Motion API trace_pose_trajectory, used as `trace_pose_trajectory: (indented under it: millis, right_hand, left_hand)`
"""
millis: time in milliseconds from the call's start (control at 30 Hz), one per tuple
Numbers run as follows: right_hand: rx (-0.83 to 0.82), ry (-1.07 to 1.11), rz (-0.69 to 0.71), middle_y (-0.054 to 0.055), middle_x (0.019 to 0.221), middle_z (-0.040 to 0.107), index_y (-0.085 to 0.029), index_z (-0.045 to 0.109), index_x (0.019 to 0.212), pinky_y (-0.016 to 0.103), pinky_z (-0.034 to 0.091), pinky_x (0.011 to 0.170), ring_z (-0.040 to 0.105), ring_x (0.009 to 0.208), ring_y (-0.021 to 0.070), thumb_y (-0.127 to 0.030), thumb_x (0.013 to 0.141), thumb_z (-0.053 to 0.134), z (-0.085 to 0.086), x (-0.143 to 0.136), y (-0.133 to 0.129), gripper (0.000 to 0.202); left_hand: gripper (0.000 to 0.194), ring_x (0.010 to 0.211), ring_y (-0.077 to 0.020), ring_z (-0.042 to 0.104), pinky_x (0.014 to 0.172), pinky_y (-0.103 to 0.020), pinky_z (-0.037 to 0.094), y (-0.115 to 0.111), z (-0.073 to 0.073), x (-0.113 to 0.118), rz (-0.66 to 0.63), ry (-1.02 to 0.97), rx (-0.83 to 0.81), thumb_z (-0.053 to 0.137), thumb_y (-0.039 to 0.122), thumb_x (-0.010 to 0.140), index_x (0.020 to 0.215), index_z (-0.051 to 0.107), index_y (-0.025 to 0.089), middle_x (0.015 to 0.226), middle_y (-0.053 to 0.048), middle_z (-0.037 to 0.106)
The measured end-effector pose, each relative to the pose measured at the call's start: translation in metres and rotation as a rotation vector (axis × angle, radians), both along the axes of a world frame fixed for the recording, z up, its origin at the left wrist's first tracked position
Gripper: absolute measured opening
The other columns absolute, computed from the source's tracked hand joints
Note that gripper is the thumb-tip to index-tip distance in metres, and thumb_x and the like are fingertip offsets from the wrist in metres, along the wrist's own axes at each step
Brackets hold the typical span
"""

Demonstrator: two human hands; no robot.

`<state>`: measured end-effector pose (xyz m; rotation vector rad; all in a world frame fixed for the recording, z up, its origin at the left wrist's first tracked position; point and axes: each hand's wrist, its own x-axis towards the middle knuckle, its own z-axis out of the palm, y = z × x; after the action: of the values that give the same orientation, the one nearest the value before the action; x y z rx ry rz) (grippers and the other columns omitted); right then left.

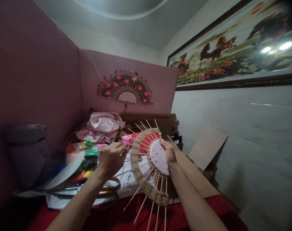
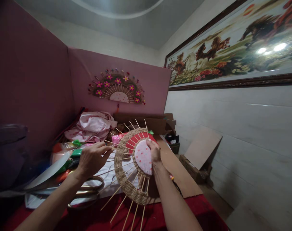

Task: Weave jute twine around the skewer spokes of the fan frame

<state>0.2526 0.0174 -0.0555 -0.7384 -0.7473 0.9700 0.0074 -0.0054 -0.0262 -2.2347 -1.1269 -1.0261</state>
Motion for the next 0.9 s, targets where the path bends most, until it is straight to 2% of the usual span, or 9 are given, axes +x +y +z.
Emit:
trace_pose_trajectory:
  millis: [100, 233, 633, 800, 900]
  right_hand:
    - [0.002, -0.001, -0.01, -0.006, 0.05, 0.051, -0.017, 0.055, 0.058, 0.022, 0.035, 0.046, 0.043, 0.045, 0.0078, -0.032, 0.056, 0.073, 0.0001, -0.0004, -0.0009, 0.024]
    - [0.018, -0.001, -0.024, -0.006, 0.052, 0.052, -0.017, 0.057, 0.059, 0.02, 0.035, 0.047, 0.043, 0.046, 0.0072, -0.029, 0.057, 0.073, -0.0001, -0.0001, -0.0013, 0.02]
    - [-0.031, 0.07, -0.003, -0.003, 0.055, 0.06, -0.019, 0.059, 0.065, 0.025, 0.042, 0.05, 0.053, 0.049, 0.0119, -0.032, 0.06, 0.07, -0.0045, 0.002, 0.0009, 0.018]
    - [0.017, 0.041, 0.009, -0.002, 0.052, 0.059, -0.02, 0.059, 0.062, 0.027, 0.044, 0.05, 0.057, 0.051, 0.0154, -0.034, 0.063, 0.066, -0.0037, 0.0037, 0.0005, 0.017]
    - [0.037, 0.041, 0.033, -0.002, 0.051, 0.06, -0.02, 0.058, 0.061, 0.028, 0.045, 0.05, 0.058, 0.052, 0.017, -0.036, 0.064, 0.065, -0.0018, 0.0035, -0.0028, 0.018]
  left_hand:
    - [0.024, 0.064, -0.0154, 0.055, 0.059, -0.027, 0.031, -0.0004, -0.0005, 0.0005, -0.092, 0.023, -0.071, 0.046, 0.026, 0.084, 0.076, 0.067, 0.021, 0.068, -0.003, 0.062]
    - [0.023, 0.066, -0.016, 0.057, 0.06, -0.027, 0.033, -0.0019, 0.0006, 0.0004, -0.138, 0.032, -0.138, 0.046, 0.023, 0.083, 0.076, 0.068, 0.021, 0.069, -0.004, 0.064]
    - [0.019, 0.066, -0.0152, 0.058, 0.059, -0.026, 0.036, 0.0026, 0.0005, -0.001, -0.211, -0.105, -0.135, 0.051, 0.021, 0.08, 0.078, 0.07, 0.022, 0.073, -0.003, 0.067]
    - [0.019, 0.071, -0.017, 0.058, 0.063, -0.027, 0.038, 0.003, 0.0029, -0.0029, -0.333, -0.273, -0.289, 0.054, 0.031, 0.079, 0.082, 0.071, 0.024, 0.082, -0.004, 0.068]
    - [0.029, 0.062, -0.0156, 0.053, 0.057, -0.026, 0.036, 0.0037, 0.0061, -0.0044, -0.436, -0.435, -0.462, 0.054, 0.042, 0.077, 0.07, 0.071, 0.02, 0.069, -0.004, 0.064]
